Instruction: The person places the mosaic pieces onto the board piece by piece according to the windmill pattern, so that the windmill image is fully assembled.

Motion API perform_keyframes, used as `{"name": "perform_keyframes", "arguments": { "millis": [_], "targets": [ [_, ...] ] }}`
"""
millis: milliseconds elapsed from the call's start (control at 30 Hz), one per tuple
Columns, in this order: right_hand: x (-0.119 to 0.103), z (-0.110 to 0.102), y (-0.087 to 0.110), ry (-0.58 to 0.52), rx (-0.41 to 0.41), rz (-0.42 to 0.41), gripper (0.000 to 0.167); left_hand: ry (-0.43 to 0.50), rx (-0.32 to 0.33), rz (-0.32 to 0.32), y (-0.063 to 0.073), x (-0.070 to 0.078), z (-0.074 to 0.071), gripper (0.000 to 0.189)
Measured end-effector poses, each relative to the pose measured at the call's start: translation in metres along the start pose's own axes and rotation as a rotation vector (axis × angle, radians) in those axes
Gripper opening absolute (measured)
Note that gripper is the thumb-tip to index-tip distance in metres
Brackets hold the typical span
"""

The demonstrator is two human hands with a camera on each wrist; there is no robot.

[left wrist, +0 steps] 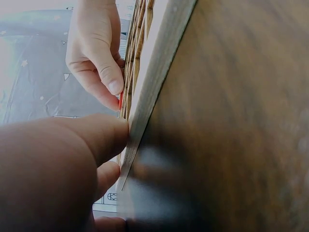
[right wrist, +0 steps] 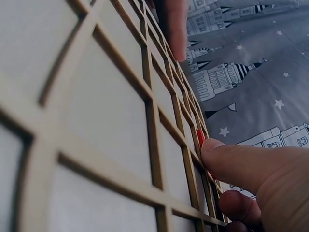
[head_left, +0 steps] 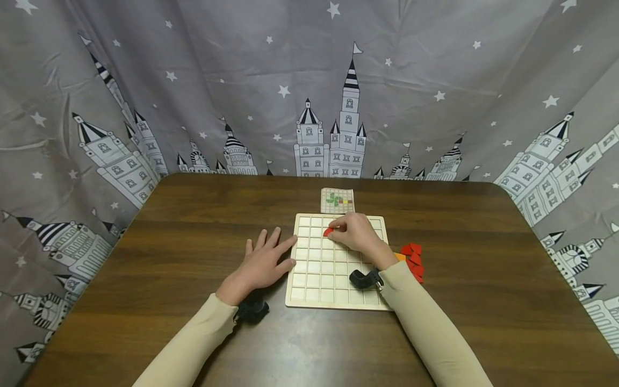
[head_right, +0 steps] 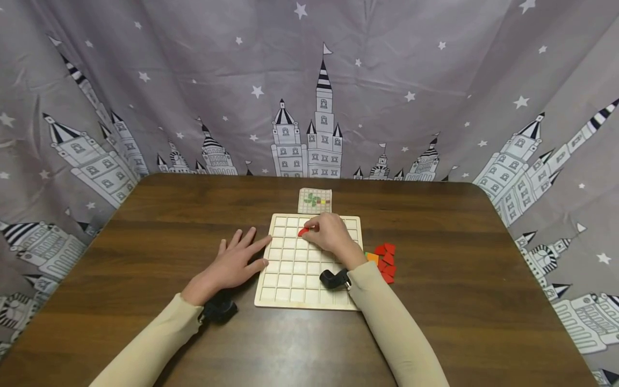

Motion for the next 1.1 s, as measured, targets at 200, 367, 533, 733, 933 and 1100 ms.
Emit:
{"name": "perform_keyframes", "arguments": {
  "millis": [200,367,533,733,933,1100],
  "targets": [
    [0.0005,-0.0005,-0.0005,-0.002,-0.006,-0.016,0.024,-0.004,0.003,0.0,0.0,0.0003,-0.0001,0.062],
    [0.0024,-0.0003,-0.0002,0.0,-0.011,-0.021,0.024,-0.01,0.005,-0.002,-0.0006,0.0006,0.0004,0.062],
    [0.0028,0.0003,0.0008,0.006,-0.009,-0.015,0.026,-0.011,0.003,-0.005,-0.0012,0.0006,0.001,0.062],
    [-0.0012,0.0004,0.0025,0.037,0.021,-0.048,0.031,-0.011,-0.002,-0.01,-0.002,0.0003,0.001,0.062],
    [-0.0033,0.0013,0.0021,0.011,0.02,-0.06,0.029,-0.015,-0.007,-0.012,-0.0021,0.0004,0.0005,0.063],
    [-0.0027,0.0018,0.0014,0.015,0.005,-0.073,0.025,-0.011,-0.009,-0.013,-0.0017,0.0005,-0.0001,0.062]
  ]
}}
Point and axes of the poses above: each hand's wrist, its own y-axis away from the middle knuckle, its own z-axis out of the palm, x = y × z, the point moved 2 cm from there along -y, towards the middle knuckle, and after that the axes turned 9 degrees about -y, right-handed, at the moved point
